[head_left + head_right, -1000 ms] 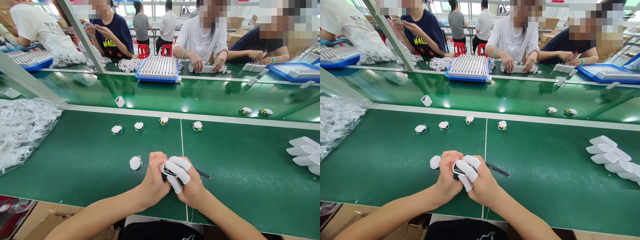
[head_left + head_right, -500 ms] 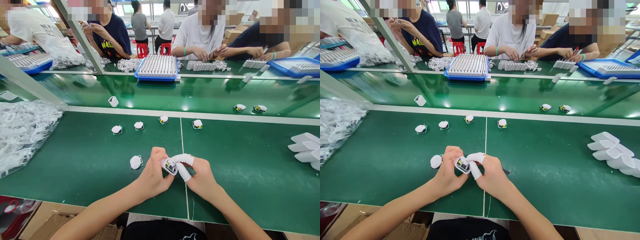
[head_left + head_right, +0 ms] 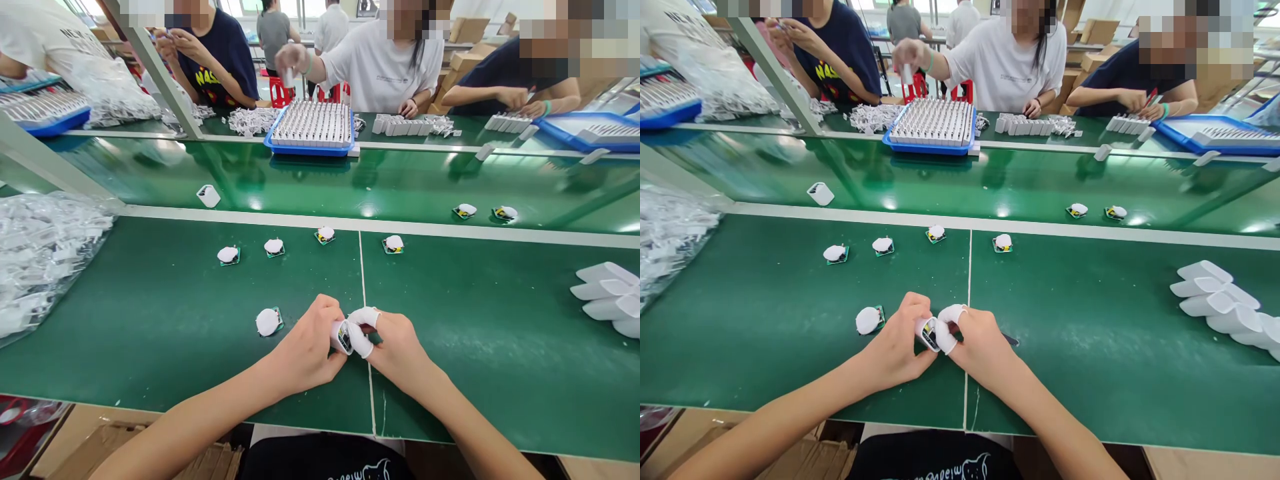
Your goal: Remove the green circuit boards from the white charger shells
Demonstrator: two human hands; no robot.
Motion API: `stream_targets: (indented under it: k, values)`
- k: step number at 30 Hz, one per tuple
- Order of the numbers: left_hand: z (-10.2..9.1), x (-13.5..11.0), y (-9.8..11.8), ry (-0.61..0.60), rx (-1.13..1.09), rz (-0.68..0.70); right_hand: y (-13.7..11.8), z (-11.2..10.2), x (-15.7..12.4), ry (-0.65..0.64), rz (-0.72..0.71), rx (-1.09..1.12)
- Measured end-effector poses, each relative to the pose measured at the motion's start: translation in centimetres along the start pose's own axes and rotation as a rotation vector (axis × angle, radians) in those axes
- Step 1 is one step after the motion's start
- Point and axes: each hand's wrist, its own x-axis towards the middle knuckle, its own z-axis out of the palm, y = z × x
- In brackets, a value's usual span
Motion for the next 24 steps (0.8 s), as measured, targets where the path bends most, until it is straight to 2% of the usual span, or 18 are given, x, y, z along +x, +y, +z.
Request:
stream_targets:
  k: [5, 9, 13, 17, 21, 24]
  values:
    - [-0.1, -0.1, -0.6, -0.157, 0.042, 0.035, 0.2, -0.8, 0.2, -0.237, 0.188, 0.101]
    - [-0.2, 0.1, -0.6, -0.181, 0.008, 0.012, 0.3, -1.3, 0.3, -0.263, 0.232, 0.084]
    - [-0.4, 0.2, -0.3, -0.174, -0.145, -0.101, -0.3, -1.8, 0.8, -0.322, 0.304, 0.236]
    - [-0.4, 0.1, -0.4, -0.177, -0.169, -0.069, -0.7, -1.4, 0.8, -0.253, 0.405, 0.352]
    - [-0.5, 0.2, -0.2, -0.186, -0.202, -0.1, -0.8, -1.1, 0.7, -0.184, 0.338, 0.323]
    - [-0.7, 0.4, 0.1, -0.143, -0.28, -0.121, -1.1, -1.2, 0.7, -0.14, 0.302, 0.418]
